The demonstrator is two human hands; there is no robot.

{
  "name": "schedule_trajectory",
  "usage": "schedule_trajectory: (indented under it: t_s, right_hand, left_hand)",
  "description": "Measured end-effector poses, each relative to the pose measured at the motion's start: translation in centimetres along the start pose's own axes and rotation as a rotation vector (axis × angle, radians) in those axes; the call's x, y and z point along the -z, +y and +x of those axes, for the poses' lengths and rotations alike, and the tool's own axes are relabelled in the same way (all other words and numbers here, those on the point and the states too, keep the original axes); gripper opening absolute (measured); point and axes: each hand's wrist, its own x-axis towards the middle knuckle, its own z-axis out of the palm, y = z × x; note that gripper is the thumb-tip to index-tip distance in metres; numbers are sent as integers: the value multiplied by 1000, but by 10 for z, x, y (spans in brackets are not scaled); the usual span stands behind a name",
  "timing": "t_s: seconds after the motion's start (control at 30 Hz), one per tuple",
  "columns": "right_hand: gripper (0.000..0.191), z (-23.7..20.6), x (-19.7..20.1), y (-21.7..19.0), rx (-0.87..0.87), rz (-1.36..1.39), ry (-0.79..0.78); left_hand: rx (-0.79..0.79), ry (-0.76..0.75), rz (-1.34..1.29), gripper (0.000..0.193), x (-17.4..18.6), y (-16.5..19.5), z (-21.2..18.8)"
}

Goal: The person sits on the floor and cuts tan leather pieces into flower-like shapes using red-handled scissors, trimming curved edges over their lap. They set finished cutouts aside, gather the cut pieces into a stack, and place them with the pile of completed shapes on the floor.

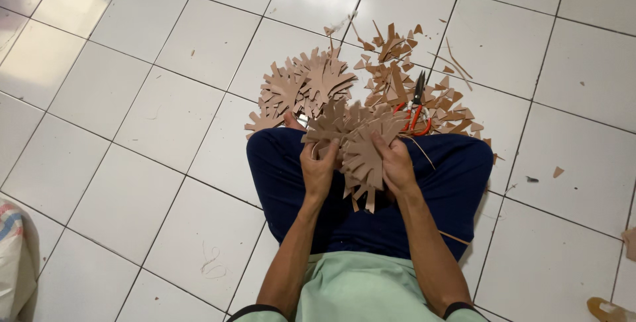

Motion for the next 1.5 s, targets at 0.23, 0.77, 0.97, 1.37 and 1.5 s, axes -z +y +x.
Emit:
schedule_trajectory:
  t_s: [0.23,0.77,0.97,1.37,1.5]
  right_hand:
    - [37,1,13,-20,74,-1,71]
    - [43,0,2,-14,-70,-295,45]
    - [51,-1,6,-16,82,-415,105]
    - [76,-4,7,-30,-168,-776,159]
    - [58,-12,19,-30,-122,-999,74]
  left_hand:
    - [116,-147,3,31,18,3,12]
    - [91,-397,217,34,11,-11,19]
    - [-61,-599,417,61,11,17,12]
    - [-62,-634,548,85,-17,-30,0]
    - [-22,-640,461,65,-16,-56,7]
